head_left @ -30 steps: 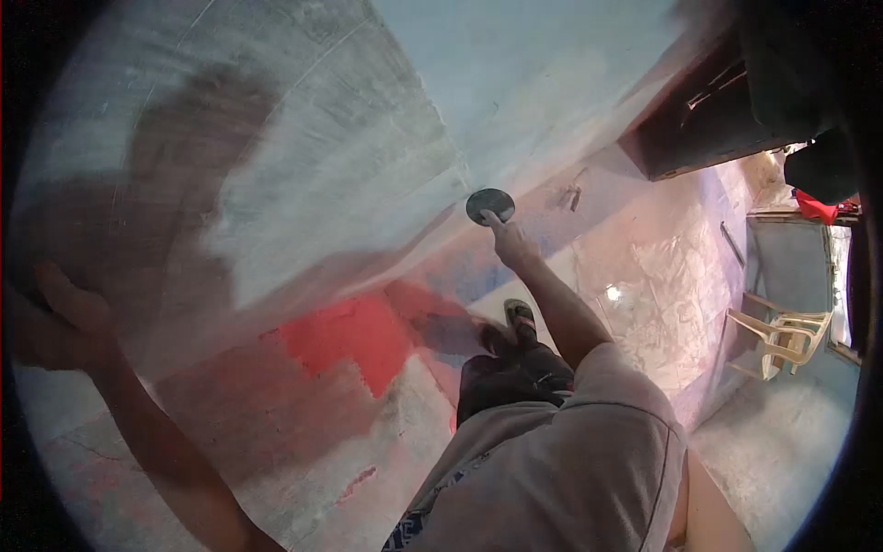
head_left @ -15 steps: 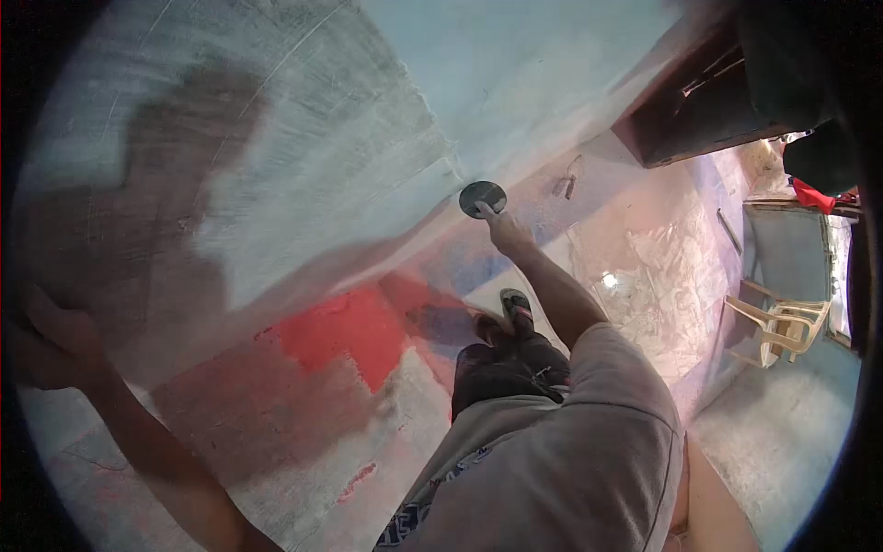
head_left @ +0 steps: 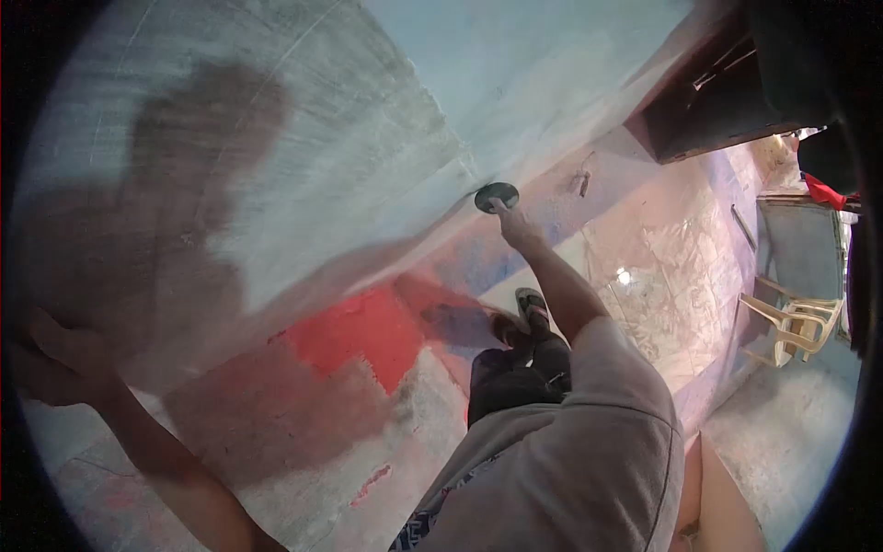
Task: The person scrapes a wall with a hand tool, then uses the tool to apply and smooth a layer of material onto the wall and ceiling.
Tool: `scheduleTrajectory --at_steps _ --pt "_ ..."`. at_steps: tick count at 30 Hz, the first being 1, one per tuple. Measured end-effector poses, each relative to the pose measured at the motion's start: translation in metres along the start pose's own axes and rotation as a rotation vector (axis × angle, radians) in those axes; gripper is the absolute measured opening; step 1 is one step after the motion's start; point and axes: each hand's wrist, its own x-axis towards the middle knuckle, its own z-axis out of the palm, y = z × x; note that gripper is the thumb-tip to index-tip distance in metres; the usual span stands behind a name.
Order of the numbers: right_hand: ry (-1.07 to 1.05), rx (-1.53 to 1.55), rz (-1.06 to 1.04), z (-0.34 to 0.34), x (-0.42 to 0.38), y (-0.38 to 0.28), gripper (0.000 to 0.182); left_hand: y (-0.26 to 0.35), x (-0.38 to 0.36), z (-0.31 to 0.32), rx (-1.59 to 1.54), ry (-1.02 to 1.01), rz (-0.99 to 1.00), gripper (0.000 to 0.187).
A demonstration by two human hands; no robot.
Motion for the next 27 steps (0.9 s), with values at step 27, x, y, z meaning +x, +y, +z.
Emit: scheduleTrajectory --at_steps 27 --pt "0.046 -0.031 -0.002 0.032 0.016 0.019 0.058 0.019 0.033 -0.022 0.1 0.103 0.126 0.02"
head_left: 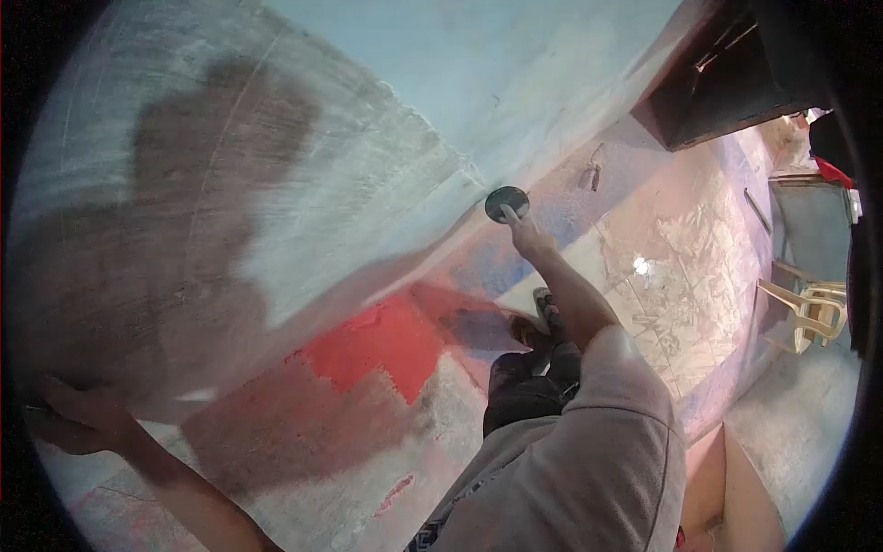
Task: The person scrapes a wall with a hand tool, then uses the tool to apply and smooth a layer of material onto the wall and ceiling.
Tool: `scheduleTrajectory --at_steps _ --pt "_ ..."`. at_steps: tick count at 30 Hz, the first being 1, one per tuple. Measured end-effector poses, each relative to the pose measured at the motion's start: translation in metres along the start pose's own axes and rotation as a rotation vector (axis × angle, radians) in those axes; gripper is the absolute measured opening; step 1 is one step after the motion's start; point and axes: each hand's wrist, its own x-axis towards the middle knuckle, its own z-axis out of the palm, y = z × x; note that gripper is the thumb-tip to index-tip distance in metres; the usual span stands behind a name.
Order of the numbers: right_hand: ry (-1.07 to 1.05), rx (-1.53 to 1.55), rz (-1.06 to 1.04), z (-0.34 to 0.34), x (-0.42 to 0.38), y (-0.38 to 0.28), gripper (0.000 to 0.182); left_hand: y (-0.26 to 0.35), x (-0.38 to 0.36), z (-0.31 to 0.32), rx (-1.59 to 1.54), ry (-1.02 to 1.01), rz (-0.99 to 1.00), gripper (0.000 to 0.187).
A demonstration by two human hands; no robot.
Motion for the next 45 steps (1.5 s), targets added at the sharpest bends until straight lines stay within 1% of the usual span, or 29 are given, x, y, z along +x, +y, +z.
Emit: scheduleTrajectory --at_steps 1,2,3,5,6,8,9,11,12,14,15,16,18,21,23,24,26,29,30,33,35,36,38,39,41,42,43,44,45 --pt "-0.049 -0.015 0.036 0.0 -0.001 0.003 0.06 0.005 0.006 -0.006 -0.032 -0.002 -0.009 0.02" --pt "-0.097 0.015 0.09 0.027 0.021 0.024 0.06 0.011 0.012 -0.013 -0.064 -0.003 -0.017 0.02" --pt "-0.084 0.011 0.059 0.023 0.017 0.027 0.059 0.016 0.018 -0.018 -0.116 -0.032 -0.075 0.021" --pt "-0.059 0.019 -0.008 0.012 0.0 0.017 0.057 0.015 0.019 -0.015 -0.077 -0.047 -0.069 0.022" --pt "-0.073 0.019 0.015 0.007 -0.009 0.009 0.057 0.006 0.009 -0.011 0.015 -0.034 -0.009 0.022" --pt "-0.084 0.012 0.06 -0.003 -0.016 0.001 0.056 -0.006 -0.01 -0.003 0.058 -0.108 -0.113 0.023" --pt "-0.108 0.013 0.068 -0.004 -0.012 0.001 0.057 -0.008 -0.022 -0.003 -0.003 -0.206 -0.266 0.023" --pt "-0.168 0.01 0.088 0.0 0.003 0.008 0.059 -0.014 -0.033 0.0 0.032 -0.212 -0.229 0.022" --pt "-0.168 0.026 0.118 0.002 0.006 0.007 0.059 -0.021 -0.031 0.004 0.134 -0.11 -0.041 0.021" --pt "-0.142 0.06 0.104 0.006 -0.002 0.012 0.058 -0.031 -0.031 0.01 0.212 -0.001 0.15 0.019" --pt "-0.114 0.081 0.06 -0.005 -0.015 0.002 0.057 -0.034 -0.031 0.012 0.191 0.002 0.146 0.018" --pt "-0.137 0.064 0.062 0.008 -0.012 0.007 0.056 -0.037 -0.03 0.014 0.17 0.024 0.158 0.018" --pt "-0.111 0.053 0.063 0.015 0.01 0.009 0.056 -0.04 -0.021 0.02 0.112 0.077 0.21 0.025" --pt "-0.189 -0.04 0.087 0.005 0.017 0.008 0.056 -0.06 -0.067 0.034 0.126 -0.038 0.115 0.033" --pt "-0.172 0.007 0.098 0.016 0.014 0.01 0.056 -0.055 -0.066 0.035 0.14 -0.002 0.116 0.034" --pt "-0.152 0.034 0.095 0.016 0.007 0.008 0.056 -0.038 -0.033 0.026 0.129 0.101 0.182 0.034" --pt "-0.06 0.111 0.05 -0.01 -0.031 -0.01 0.057 -0.036 -0.025 0.026 0.161 0.186 0.237 0.026" --pt "-0.076 0.076 0.072 -0.001 -0.019 -0.003 0.059 -0.063 -0.064 0.05 0.222 0.15 0.208 0.015" --pt "-0.187 0.049 0.129 -0.006 -0.016 0.0 0.059 -0.064 -0.067 0.053 0.205 0.146 0.201 0.015" --pt "-0.191 0.019 0.098 -0.03 -0.019 -0.016 0.059 -0.08 -0.113 0.066 0.132 -0.052 0.027 0.019" --pt "-0.181 0.009 0.091 -0.031 -0.028 -0.02 0.058 -0.086 -0.116 0.072 0.14 -0.108 0.0 0.022" --pt "-0.153 0.025 0.09 -0.028 -0.032 -0.021 0.057 -0.081 -0.107 0.068 0.183 -0.078 0.045 0.021" --pt "-0.119 0.016 0.083 -0.021 -0.018 -0.017 0.056 -0.06 -0.083 0.05 0.164 -0.097 -0.013 0.019" --pt "-0.115 -0.007 0.079 -0.006 0.002 -0.008 0.056 -0.039 -0.066 0.035 0.099 -0.144 -0.112 0.019" --pt "-0.123 -0.005 0.082 -0.002 0.012 -0.002 0.055 -0.035 -0.054 0.032 0.061 -0.066 -0.065 0.018" --pt "-0.139 0.02 0.089 -0.004 0.007 -0.003 0.055 -0.048 -0.051 0.041 0.085 0.056 0.085 0.018" --pt "-0.156 0.041 0.095 -0.004 0.003 -0.002 0.054 -0.051 -0.057 0.044 0.051 0.037 0.065 0.018" --pt "0.015 0.089 -0.016 0.017 0.001 0.014 0.053 -0.055 -0.062 0.047 0.018 0.019 0.044 0.018" --pt "-0.028 0.099 0.03 0.006 -0.008 0.001 0.053 -0.055 -0.074 0.041 -0.068 -0.131 -0.145 0.019"
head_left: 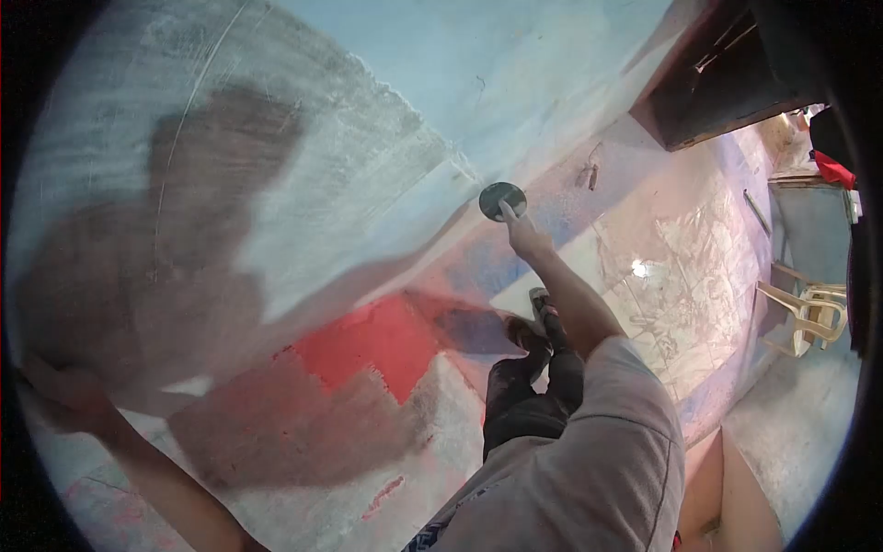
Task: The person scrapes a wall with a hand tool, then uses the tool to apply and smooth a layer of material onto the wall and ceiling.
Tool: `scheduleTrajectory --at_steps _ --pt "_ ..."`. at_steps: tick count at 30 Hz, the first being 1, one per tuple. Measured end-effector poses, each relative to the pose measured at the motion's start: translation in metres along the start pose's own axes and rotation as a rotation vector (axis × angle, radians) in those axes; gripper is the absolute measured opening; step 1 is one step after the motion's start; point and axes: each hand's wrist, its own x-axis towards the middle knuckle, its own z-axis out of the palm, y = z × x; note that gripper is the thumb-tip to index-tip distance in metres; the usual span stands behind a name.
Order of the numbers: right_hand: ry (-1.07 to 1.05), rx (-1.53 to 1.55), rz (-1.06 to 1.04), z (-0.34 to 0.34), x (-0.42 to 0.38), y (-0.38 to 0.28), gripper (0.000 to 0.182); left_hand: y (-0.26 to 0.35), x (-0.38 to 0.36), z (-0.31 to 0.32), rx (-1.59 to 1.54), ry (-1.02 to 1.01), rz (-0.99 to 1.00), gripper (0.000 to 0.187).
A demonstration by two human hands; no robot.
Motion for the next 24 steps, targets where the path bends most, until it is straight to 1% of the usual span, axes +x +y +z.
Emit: scheduleTrajectory --at_steps 2,3,5,6,8,9,10,12,14,15,16,17,19,22,23,24 --pt "-0.075 0.015 0.099 -0.025 -0.014 -0.018 0.053 0.001 -0.009 -0.003 -0.012 -0.126 -0.119 0.02" --pt "0.006 0.023 0.025 -0.002 0.005 -0.003 0.055 0.002 -0.009 -0.005 0.064 -0.106 -0.043 0.02" --pt "-0.058 0.002 0.102 0.024 0.039 0.018 0.054 0.016 -0.002 -0.02 0.176 -0.107 0.002 0.021" --pt "-0.092 -0.001 0.137 0.03 0.049 0.019 0.054 0.03 0.008 -0.031 0.211 -0.12 -0.021 0.023" --pt "-0.027 0.129 0.116 0.027 0.032 0.019 0.052 0.025 0.011 -0.031 0.255 -0.138 -0.034 0.025" --pt "-0.004 0.133 0.087 0.027 0.025 0.016 0.051 0.011 0.003 -0.025 0.263 -0.144 -0.033 0.026" --pt "0.019 0.136 0.058 0.028 0.019 0.014 0.051 0.008 0.004 -0.023 0.29 -0.135 -0.015 0.026" --pt "0.055 0.015 -0.042 0.024 0.013 0.01 0.051 0.015 0.014 -0.027 0.358 -0.111 0.048 0.027" --pt "0.015 0.002 0.042 0.051 0.051 0.027 0.053 0.022 0.016 -0.027 0.329 -0.011 0.154 0.029" --pt "0.005 -0.013 0.08 0.061 0.068 0.037 0.054 0.026 0.014 -0.028 0.323 0.021 0.17 0.03" --pt "-0.038 -0.078 0.063 0.066 0.071 0.043 0.055 0.037 0.019 -0.028 0.296 0.042 0.159 0.032" --pt "-0.079 -0.145 0.043 0.068 0.075 0.042 0.056 0.046 0.023 -0.027 0.268 0.06 0.135 0.033" --pt "-0.083 -0.26 -0.057 -0.001 0.023 -0.007 0.061 0.068 0.034 -0.025 0.187 0.087 0.087 0.036" --pt "0.123 0.025 -0.275 0.006 -0.015 0.019 0.068 0.105 0.052 -0.028 0.066 0.124 -0.021 0.041" --pt "0.18 0.06 -0.353 -0.014 -0.033 0.013 0.07 0.115 0.059 -0.031 0.035 0.137 -0.059 0.043" --pt "0.225 0.099 -0.431 -0.044 -0.061 -0.009 0.072 0.125 0.068 -0.034 -0.001 0.147 -0.094 0.045"
